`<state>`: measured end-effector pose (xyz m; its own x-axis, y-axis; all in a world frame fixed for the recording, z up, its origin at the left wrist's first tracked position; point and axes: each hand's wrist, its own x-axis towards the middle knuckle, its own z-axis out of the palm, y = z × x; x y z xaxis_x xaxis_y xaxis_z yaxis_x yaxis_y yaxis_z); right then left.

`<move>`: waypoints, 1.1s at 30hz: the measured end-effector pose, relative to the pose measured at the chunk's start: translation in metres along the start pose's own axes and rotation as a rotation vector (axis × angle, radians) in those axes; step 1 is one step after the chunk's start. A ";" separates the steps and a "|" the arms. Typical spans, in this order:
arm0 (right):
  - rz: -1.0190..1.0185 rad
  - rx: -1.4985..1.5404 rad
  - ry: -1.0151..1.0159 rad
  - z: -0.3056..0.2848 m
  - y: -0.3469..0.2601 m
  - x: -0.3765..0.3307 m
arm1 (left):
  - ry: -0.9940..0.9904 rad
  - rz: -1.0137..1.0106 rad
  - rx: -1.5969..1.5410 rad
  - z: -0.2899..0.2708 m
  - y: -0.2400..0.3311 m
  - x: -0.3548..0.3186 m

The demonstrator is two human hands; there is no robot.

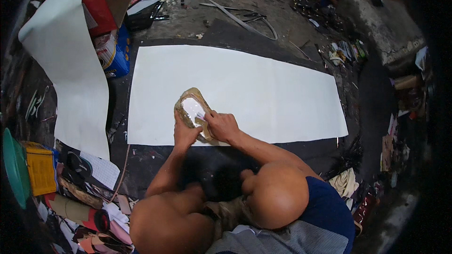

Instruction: The person applies glue to a large white sheet using a small rectangular applicator. They repeatedly dip the applicator into a container of white glue and spread it across the sheet's surface. The person occasionally lifts and repositions the sheet to access different areas.

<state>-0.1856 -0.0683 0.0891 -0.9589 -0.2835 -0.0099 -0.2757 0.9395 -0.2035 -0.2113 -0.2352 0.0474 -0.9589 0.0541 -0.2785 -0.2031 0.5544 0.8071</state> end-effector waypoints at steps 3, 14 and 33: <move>-0.039 0.061 0.058 -0.001 0.000 0.003 | -0.114 -0.181 -0.244 -0.011 0.015 -0.006; -0.160 0.415 0.196 -0.016 -0.025 0.028 | 0.113 0.014 -0.125 -0.045 0.001 -0.016; 0.872 0.405 0.236 0.157 0.121 0.208 | 0.548 -0.320 -0.410 -0.126 -0.106 -0.065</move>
<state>-0.4081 -0.0438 -0.0913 -0.8161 0.5632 -0.1294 0.5350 0.6518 -0.5375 -0.1522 -0.4024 0.0453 -0.7804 -0.5377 -0.3192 -0.4427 0.1147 0.8893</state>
